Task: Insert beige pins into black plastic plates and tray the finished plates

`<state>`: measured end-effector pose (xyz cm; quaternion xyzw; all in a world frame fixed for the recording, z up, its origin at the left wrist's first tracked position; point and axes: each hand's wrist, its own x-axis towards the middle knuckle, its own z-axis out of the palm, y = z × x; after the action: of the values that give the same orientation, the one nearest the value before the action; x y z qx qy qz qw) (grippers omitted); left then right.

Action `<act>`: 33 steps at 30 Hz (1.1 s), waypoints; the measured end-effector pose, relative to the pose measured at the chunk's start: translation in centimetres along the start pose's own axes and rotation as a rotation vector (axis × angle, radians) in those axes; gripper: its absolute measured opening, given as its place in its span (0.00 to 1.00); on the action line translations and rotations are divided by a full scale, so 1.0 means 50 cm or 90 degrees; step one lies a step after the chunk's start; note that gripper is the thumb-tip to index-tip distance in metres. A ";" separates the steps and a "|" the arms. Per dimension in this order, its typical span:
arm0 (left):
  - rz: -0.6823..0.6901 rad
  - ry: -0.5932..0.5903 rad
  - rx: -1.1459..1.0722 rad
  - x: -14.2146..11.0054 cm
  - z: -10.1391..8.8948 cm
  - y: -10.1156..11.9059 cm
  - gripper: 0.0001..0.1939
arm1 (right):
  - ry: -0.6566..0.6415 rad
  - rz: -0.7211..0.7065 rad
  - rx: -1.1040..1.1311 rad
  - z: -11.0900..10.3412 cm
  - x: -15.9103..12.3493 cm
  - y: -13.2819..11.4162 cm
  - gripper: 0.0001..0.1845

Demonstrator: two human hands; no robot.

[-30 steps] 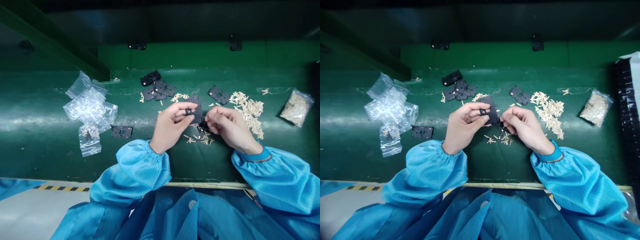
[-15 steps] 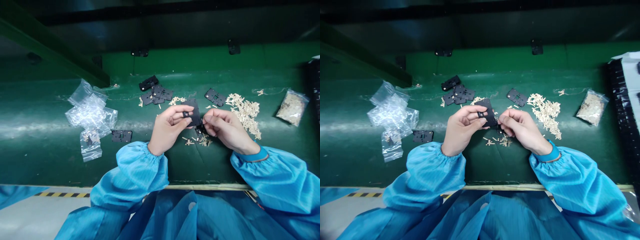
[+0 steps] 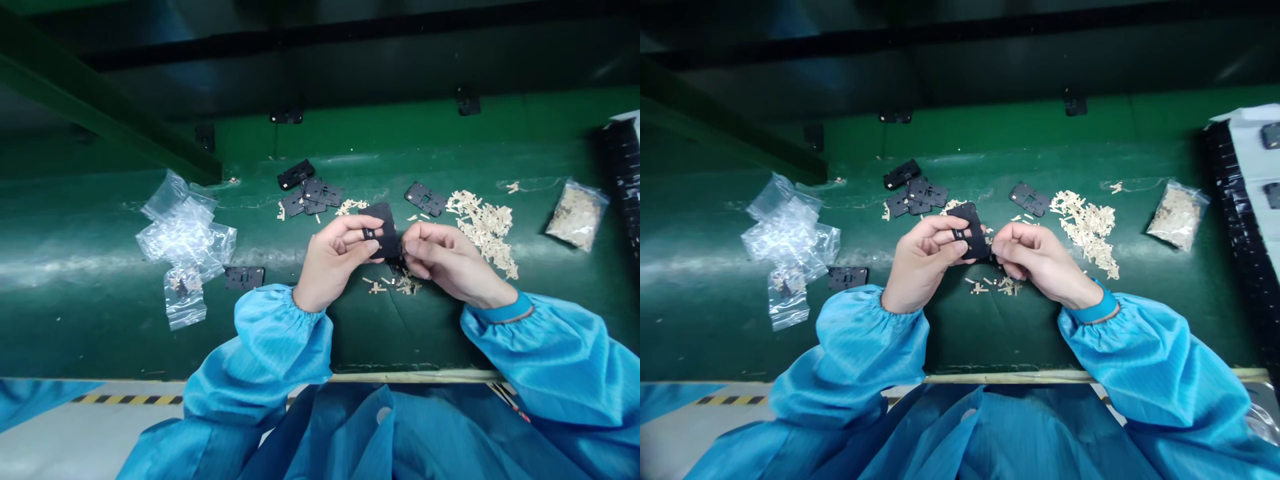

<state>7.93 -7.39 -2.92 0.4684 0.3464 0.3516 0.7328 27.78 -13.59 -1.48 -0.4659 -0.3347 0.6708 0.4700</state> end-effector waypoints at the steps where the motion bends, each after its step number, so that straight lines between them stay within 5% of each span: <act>1: -0.001 0.001 -0.007 0.000 0.000 0.001 0.18 | 0.007 0.004 0.000 0.000 0.000 0.001 0.11; 6: -0.010 0.005 -0.030 0.000 0.001 0.003 0.18 | 0.041 0.007 0.009 0.002 -0.001 0.002 0.10; 14: -0.019 -0.021 -0.047 -0.001 -0.001 -0.002 0.19 | -0.045 0.007 0.075 0.009 -0.003 0.009 0.11; 33: -0.051 -0.027 -0.079 -0.004 0.003 -0.002 0.18 | -0.055 -0.014 0.075 0.015 -0.005 0.009 0.11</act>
<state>7.99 -7.67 -2.92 0.4157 0.3265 0.3327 0.7810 26.97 -13.97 -1.57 -0.4043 -0.3193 0.7037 0.4892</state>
